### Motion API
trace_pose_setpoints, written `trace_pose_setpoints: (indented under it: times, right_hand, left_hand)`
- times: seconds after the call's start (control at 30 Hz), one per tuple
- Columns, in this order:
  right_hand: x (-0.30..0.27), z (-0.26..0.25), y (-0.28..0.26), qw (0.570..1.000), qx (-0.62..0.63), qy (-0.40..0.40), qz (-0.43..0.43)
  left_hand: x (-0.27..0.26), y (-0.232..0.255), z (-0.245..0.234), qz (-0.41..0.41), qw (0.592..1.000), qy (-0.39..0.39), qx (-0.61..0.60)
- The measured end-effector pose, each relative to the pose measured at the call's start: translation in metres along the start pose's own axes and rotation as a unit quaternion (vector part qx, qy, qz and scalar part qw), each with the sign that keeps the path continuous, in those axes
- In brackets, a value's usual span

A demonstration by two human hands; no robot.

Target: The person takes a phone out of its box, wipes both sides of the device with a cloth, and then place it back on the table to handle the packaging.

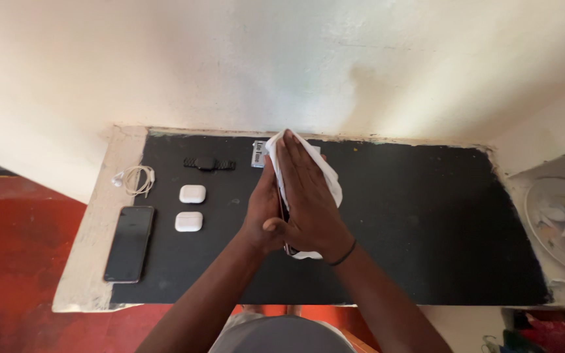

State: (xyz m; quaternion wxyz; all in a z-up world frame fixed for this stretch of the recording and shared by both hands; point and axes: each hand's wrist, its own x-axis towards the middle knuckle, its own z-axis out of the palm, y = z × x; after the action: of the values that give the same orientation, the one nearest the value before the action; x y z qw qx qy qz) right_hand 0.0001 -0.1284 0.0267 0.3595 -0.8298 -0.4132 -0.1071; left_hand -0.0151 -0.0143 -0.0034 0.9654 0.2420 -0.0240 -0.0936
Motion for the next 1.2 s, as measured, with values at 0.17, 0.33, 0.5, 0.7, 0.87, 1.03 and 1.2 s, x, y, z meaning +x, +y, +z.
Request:
trace_pose_setpoints:
  times: [0.17, 0.33, 0.5, 0.7, 0.87, 1.03, 1.2]
  right_hand:
    - [-0.029, 0.013, -0.009, 0.998, -0.009, 0.021, 0.065]
    - [-0.056, 0.024, -0.033, 0.994, -0.104, -0.018, 0.033]
    - [-0.042, 0.019, -0.02, 0.999, -0.027, -0.019, -0.002]
    - [-0.033, 0.011, 0.013, 0.999, 0.029, 0.025, 0.033]
    - [-0.05, 0.029, 0.033, 0.984, 0.122, 0.092, 0.094]
    - [-0.071, 0.052, 0.055, 0.889, 0.329, 0.115, 0.298]
    - [-0.075, 0.069, 0.048, 0.799, 0.43, 0.186, 0.376]
  left_hand:
    - [0.001, -0.003, 0.006, 0.046, 0.998, 0.036, -0.012]
    - [0.012, 0.0, -0.006, 0.104, 0.99, 0.058, -0.074]
    - [0.014, -0.011, -0.037, -0.009, 0.981, -0.114, -0.159]
    - [-0.015, -0.042, -0.028, -0.028, 0.998, 0.026, -0.054]
    - [-0.014, -0.051, -0.016, -0.032, 0.994, 0.099, 0.044]
    - [-0.019, -0.053, -0.008, 0.138, 0.953, 0.099, 0.252]
    - [-0.014, -0.041, -0.003, 0.238, 0.909, 0.156, 0.304]
